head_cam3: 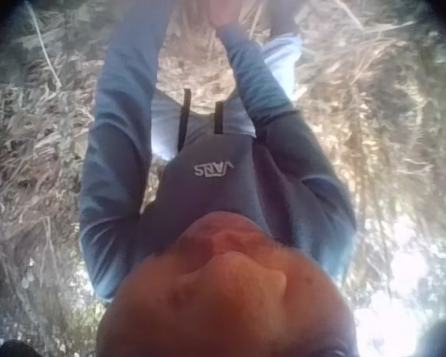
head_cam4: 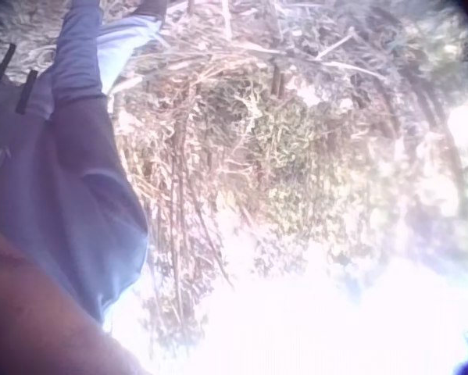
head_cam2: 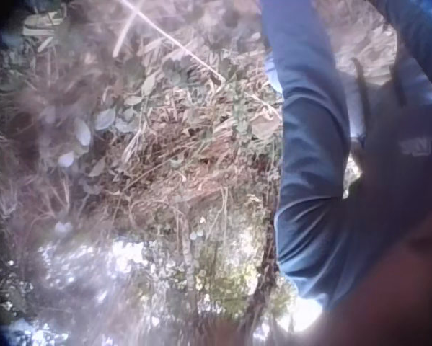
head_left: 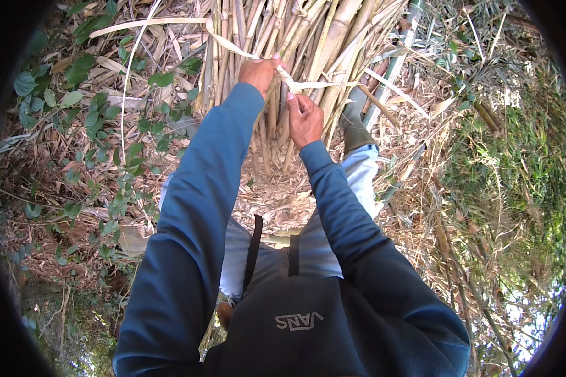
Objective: The person gathers a bundle of bamboo poles and secures them with a long strip of bamboo bark. They wrap the strip around the bundle multiple times, tighten it, and tie a knot to hold the bundle together.
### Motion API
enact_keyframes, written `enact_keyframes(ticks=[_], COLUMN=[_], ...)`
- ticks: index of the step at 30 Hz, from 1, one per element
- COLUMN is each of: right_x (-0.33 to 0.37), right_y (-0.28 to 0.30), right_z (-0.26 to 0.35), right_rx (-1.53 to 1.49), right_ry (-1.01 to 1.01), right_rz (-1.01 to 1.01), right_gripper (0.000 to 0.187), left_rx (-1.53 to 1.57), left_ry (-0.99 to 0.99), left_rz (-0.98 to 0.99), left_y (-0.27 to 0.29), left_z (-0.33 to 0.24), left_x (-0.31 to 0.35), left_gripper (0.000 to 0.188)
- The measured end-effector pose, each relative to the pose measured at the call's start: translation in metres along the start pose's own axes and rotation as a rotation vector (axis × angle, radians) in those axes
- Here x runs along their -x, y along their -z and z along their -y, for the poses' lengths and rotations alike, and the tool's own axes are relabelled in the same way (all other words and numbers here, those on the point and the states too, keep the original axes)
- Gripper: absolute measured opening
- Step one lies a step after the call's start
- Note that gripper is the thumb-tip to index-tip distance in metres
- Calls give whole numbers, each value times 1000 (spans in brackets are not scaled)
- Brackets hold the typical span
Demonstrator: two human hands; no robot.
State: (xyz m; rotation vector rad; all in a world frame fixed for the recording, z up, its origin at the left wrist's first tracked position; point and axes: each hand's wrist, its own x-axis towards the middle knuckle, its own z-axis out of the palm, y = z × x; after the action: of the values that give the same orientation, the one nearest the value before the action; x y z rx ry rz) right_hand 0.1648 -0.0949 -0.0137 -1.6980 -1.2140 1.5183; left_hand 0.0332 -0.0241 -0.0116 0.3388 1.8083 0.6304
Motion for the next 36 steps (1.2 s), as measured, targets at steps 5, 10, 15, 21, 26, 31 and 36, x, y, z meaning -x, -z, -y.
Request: enact_keyframes(ticks=[5,10,15,21,26,31,36], right_x=[-10,-18,-6,-6,-26,-71,-115], right_y=[16,18,29,28,44,60,56], right_z=[-10,-21,-25,3,4,12,23], right_rx=[141,179,144,239,376,429,355], right_ry=[94,169,23,107,331,481,276], right_rz=[87,119,184,251,266,271,623], right_gripper=[29,26,26,28,28,22,31], left_rx=[-366,-571,-396,516,716,883,978], left_ry=[13,-76,27,110,181,178,167], left_rz=[-257,-333,-175,-405,-264,-375,-303], left_y=[-15,-18,-20,18,16,-5,-19], left_z=[-22,-19,-3,18,13,-8,-31], left_x=[-8,-25,-7,-18,-38,-43,-57], left_gripper=[24,25,23,36,33,32,26])
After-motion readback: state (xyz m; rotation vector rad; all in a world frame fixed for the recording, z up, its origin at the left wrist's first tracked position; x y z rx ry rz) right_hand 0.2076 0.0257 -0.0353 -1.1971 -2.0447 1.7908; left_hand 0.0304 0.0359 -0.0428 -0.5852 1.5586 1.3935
